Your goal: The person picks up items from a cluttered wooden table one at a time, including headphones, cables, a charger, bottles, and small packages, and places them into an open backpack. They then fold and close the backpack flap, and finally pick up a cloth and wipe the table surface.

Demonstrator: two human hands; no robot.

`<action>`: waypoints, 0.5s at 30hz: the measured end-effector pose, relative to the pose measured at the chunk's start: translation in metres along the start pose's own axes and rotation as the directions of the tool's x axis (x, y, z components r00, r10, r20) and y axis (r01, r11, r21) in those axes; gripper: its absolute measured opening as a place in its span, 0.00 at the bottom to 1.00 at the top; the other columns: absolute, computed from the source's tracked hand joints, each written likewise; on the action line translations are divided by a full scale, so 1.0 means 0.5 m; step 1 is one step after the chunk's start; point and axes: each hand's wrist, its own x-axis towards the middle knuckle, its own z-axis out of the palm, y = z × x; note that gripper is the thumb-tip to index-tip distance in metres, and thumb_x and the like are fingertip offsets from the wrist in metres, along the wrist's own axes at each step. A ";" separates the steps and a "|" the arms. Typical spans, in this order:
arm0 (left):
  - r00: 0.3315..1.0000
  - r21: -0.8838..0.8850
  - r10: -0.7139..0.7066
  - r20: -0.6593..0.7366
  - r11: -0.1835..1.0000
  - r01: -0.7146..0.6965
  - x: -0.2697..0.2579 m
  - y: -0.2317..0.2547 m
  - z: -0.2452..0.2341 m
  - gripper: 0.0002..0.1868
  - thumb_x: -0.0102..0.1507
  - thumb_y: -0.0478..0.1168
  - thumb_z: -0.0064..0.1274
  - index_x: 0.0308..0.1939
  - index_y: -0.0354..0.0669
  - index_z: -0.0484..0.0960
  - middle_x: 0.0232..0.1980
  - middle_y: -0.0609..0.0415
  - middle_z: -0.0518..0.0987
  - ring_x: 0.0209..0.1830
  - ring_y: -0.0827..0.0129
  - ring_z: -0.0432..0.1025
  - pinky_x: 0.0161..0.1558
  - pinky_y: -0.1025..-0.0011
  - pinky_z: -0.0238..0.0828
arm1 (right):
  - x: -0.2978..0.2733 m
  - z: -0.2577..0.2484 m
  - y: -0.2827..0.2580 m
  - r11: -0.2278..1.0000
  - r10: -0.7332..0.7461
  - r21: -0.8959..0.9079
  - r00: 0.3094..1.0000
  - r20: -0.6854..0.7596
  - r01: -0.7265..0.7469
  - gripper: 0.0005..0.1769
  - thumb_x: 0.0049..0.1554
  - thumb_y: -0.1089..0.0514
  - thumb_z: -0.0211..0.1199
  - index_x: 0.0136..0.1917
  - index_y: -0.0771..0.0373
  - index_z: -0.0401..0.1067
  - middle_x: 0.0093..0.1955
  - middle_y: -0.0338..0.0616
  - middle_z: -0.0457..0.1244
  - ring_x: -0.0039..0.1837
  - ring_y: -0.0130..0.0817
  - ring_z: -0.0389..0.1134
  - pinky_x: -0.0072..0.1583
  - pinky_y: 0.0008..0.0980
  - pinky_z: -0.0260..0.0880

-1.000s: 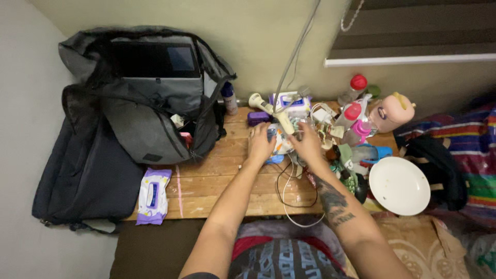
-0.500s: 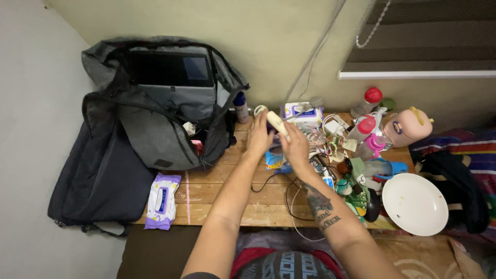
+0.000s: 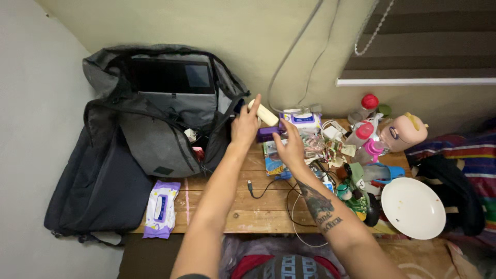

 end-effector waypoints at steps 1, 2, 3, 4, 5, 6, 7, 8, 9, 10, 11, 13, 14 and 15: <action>0.997 0.043 0.059 -0.046 0.997 -0.057 -0.012 0.013 -0.026 0.37 0.60 0.36 0.52 0.74 0.66 0.64 0.53 0.37 0.77 0.36 0.42 0.76 0.37 0.49 0.77 | -0.005 -0.002 -0.002 1.000 0.005 0.010 1.000 0.029 -0.005 0.32 0.57 0.55 0.69 0.72 0.64 0.65 0.66 0.55 0.64 0.66 0.49 0.68 0.65 0.40 0.68; 0.993 0.017 0.067 -0.101 0.998 -0.066 -0.020 0.020 -0.053 0.37 0.61 0.35 0.51 0.74 0.67 0.65 0.53 0.39 0.77 0.38 0.42 0.77 0.38 0.49 0.76 | -0.007 0.001 -0.006 1.000 0.007 0.025 0.998 0.061 -0.009 0.35 0.56 0.54 0.69 0.72 0.65 0.64 0.67 0.56 0.63 0.66 0.49 0.68 0.64 0.39 0.69; 0.985 -0.007 0.075 -0.156 0.997 -0.077 -0.028 0.025 -0.077 0.37 0.62 0.34 0.50 0.74 0.67 0.65 0.52 0.40 0.77 0.40 0.42 0.77 0.39 0.49 0.76 | -0.005 0.003 -0.008 0.999 0.009 0.040 0.996 0.093 -0.012 0.37 0.55 0.53 0.70 0.73 0.65 0.62 0.67 0.57 0.63 0.66 0.49 0.68 0.62 0.39 0.70; 0.976 -0.029 0.077 -0.205 0.996 -0.085 -0.038 0.026 -0.097 0.37 0.63 0.33 0.50 0.75 0.67 0.65 0.52 0.42 0.77 0.42 0.43 0.77 0.40 0.49 0.76 | -0.009 0.008 -0.010 0.996 -0.081 0.032 0.992 0.100 0.078 0.40 0.53 0.53 0.71 0.74 0.67 0.61 0.67 0.59 0.62 0.66 0.52 0.66 0.63 0.42 0.68; 0.987 -0.098 0.036 -0.155 0.994 -0.052 -0.046 0.025 -0.112 0.36 0.65 0.33 0.50 0.76 0.67 0.65 0.53 0.43 0.78 0.45 0.43 0.77 0.44 0.49 0.76 | -0.010 0.015 -0.011 0.986 -0.169 0.025 0.980 0.107 0.167 0.43 0.51 0.52 0.72 0.74 0.68 0.59 0.67 0.62 0.62 0.67 0.56 0.65 0.64 0.45 0.66; 0.995 -0.164 -0.004 -0.105 0.986 -0.013 -0.055 0.021 -0.122 0.35 0.67 0.34 0.49 0.77 0.66 0.66 0.53 0.43 0.78 0.48 0.43 0.77 0.48 0.50 0.76 | -0.013 0.024 -0.012 0.966 -0.258 0.022 0.959 0.116 0.258 0.46 0.49 0.52 0.73 0.75 0.70 0.58 0.67 0.65 0.61 0.67 0.60 0.63 0.64 0.48 0.64; 0.998 -0.228 -0.041 -0.052 0.973 0.028 -0.065 0.014 -0.128 0.34 0.69 0.35 0.49 0.78 0.66 0.66 0.54 0.44 0.78 0.51 0.43 0.77 0.51 0.51 0.75 | -0.018 0.033 -0.011 0.991 -0.134 0.051 0.967 0.219 0.126 0.43 0.51 0.52 0.71 0.75 0.65 0.60 0.65 0.61 0.64 0.66 0.57 0.66 0.63 0.47 0.67; 0.999 -0.312 -0.028 -0.022 0.950 0.020 -0.077 0.003 -0.129 0.35 0.67 0.35 0.49 0.78 0.63 0.65 0.57 0.44 0.78 0.54 0.45 0.76 0.54 0.52 0.75 | -0.023 0.044 -0.009 0.998 -0.015 0.067 0.946 0.325 -0.007 0.40 0.52 0.51 0.70 0.75 0.61 0.62 0.64 0.58 0.66 0.65 0.54 0.68 0.62 0.45 0.69; 1.000 -0.395 -0.014 0.006 0.919 0.015 -0.091 -0.007 -0.125 0.36 0.66 0.35 0.49 0.78 0.61 0.65 0.60 0.43 0.77 0.56 0.46 0.76 0.56 0.54 0.75 | -0.030 0.053 -0.006 0.988 0.097 0.067 0.897 0.430 -0.139 0.37 0.54 0.50 0.68 0.74 0.57 0.64 0.62 0.55 0.69 0.64 0.52 0.71 0.61 0.44 0.71; 1.000 -0.476 0.012 0.029 0.879 0.003 -0.097 -0.018 -0.116 0.37 0.64 0.34 0.49 0.78 0.58 0.64 0.63 0.43 0.76 0.59 0.47 0.76 0.58 0.55 0.75 | -0.034 0.060 0.000 0.989 0.100 0.051 0.890 0.445 -0.137 0.38 0.54 0.49 0.69 0.74 0.56 0.63 0.61 0.55 0.69 0.63 0.53 0.71 0.61 0.45 0.71; 0.981 -0.754 -0.054 0.187 0.632 0.179 -0.109 -0.036 -0.107 0.38 0.64 0.35 0.50 0.79 0.60 0.62 0.65 0.48 0.75 0.60 0.53 0.74 0.60 0.55 0.73 | -0.044 0.066 0.006 0.990 0.103 0.036 0.883 0.459 -0.135 0.38 0.53 0.49 0.69 0.75 0.55 0.63 0.60 0.56 0.69 0.62 0.54 0.71 0.60 0.45 0.71; 0.867 -0.861 0.016 0.499 -0.109 0.497 -0.144 -0.069 -0.077 0.41 0.63 0.38 0.50 0.80 0.65 0.58 0.69 0.58 0.73 0.63 0.65 0.72 0.62 0.56 0.68 | -0.074 0.067 0.027 0.995 0.078 0.025 0.891 0.446 -0.099 0.39 0.52 0.48 0.71 0.74 0.56 0.63 0.60 0.57 0.68 0.61 0.55 0.71 0.59 0.46 0.71; 0.876 -0.860 -0.055 0.479 -0.231 0.456 -0.155 -0.079 -0.053 0.40 0.65 0.45 0.50 0.82 0.58 0.58 0.68 0.54 0.74 0.61 0.63 0.73 0.60 0.58 0.69 | -0.088 0.073 0.035 0.997 0.044 0.034 0.906 0.420 -0.064 0.39 0.52 0.48 0.72 0.73 0.56 0.64 0.61 0.58 0.68 0.62 0.56 0.70 0.59 0.47 0.71; 0.876 -0.849 -0.128 0.465 -0.346 0.400 -0.163 -0.084 -0.024 0.40 0.68 0.52 0.49 0.84 0.52 0.58 0.67 0.50 0.76 0.60 0.61 0.74 0.58 0.59 0.71 | -0.096 0.080 0.044 0.999 0.010 0.042 0.919 0.393 -0.029 0.39 0.51 0.48 0.73 0.72 0.57 0.65 0.62 0.59 0.68 0.62 0.56 0.70 0.59 0.47 0.71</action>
